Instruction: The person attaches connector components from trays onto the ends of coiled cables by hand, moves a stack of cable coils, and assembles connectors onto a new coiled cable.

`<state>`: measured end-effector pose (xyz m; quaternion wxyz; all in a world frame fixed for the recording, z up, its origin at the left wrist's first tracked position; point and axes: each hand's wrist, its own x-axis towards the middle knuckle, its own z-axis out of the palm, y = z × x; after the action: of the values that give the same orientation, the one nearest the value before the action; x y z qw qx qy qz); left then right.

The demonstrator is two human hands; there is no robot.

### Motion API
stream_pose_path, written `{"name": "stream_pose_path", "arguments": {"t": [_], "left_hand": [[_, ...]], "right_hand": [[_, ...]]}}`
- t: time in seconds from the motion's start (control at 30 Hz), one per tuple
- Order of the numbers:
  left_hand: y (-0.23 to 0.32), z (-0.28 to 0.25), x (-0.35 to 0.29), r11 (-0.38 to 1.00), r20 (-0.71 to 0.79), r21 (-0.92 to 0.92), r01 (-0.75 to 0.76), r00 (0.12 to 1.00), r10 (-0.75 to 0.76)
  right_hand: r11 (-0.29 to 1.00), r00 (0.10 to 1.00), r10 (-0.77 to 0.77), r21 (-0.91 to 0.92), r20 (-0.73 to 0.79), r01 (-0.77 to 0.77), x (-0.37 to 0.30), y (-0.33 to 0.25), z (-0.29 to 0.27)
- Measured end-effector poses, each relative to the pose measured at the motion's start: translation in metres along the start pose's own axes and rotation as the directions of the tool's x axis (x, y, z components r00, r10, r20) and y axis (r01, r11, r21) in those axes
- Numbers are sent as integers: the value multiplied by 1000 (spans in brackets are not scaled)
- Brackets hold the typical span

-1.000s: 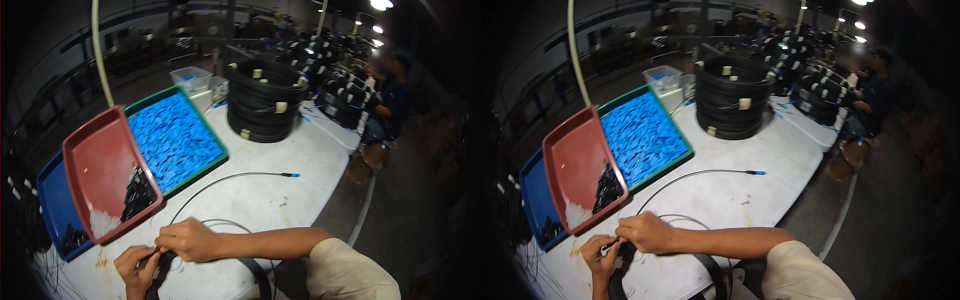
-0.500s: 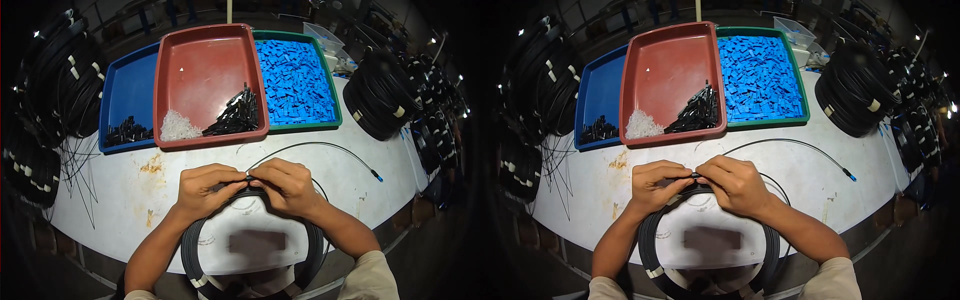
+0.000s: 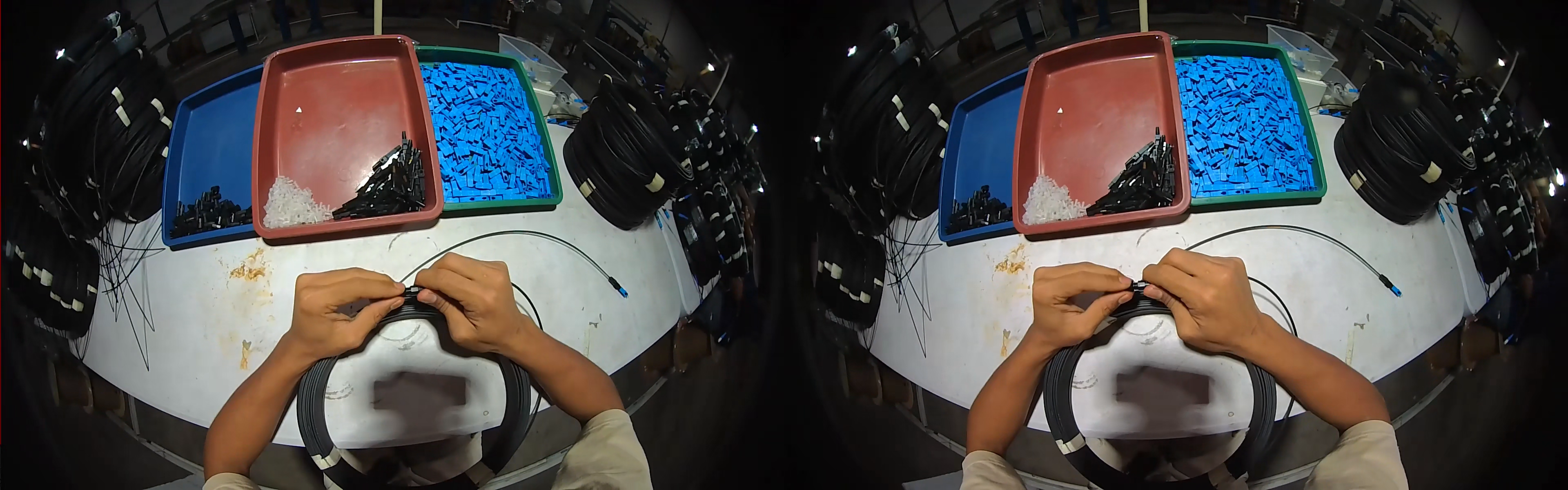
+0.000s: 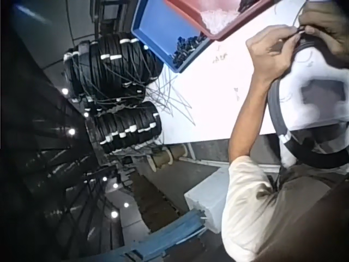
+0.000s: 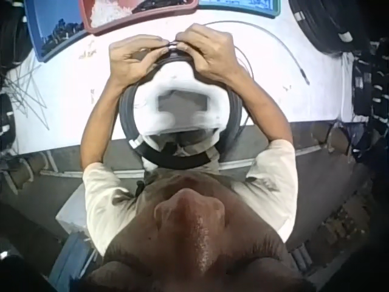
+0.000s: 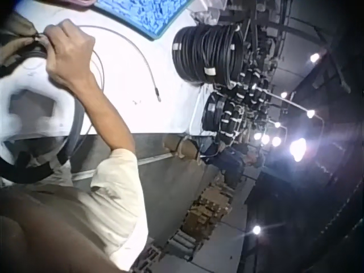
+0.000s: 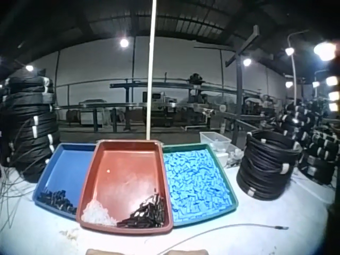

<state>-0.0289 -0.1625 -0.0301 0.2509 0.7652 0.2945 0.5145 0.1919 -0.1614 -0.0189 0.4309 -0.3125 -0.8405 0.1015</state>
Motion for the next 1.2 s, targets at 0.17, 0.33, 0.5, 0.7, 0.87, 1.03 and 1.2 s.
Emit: {"name": "stream_pose_path", "arguments": {"t": [0.17,0.33,0.5,0.7,0.87,1.03,1.2], "left_hand": [[-2,0,0,998,19,4,-66,998,66],[-3,0,0,1000,6,-5,-25,1000,25],[-1,-2,0,992,58,58,-112,992,109],[-3,0,-1,997,16,39,-73,997,73],[-4,1,-1,999,5,33,-33,999,33],[-3,-2,2,982,62,96,-161,986,155],[-7,3,-3,999,-20,27,-38,999,39]], "right_hand": [[999,992,39,-11,119,-38,2,2,-1],[999,1000,9,40,-14,-9,2,-1,2],[998,998,-55,3,-30,55,1,2,1],[1000,999,14,8,46,-14,3,-2,2],[1000,999,-10,-2,-31,10,1,2,4],[999,998,25,-42,54,-23,-1,1,1],[996,995,85,26,-56,-83,2,-4,8]]}}
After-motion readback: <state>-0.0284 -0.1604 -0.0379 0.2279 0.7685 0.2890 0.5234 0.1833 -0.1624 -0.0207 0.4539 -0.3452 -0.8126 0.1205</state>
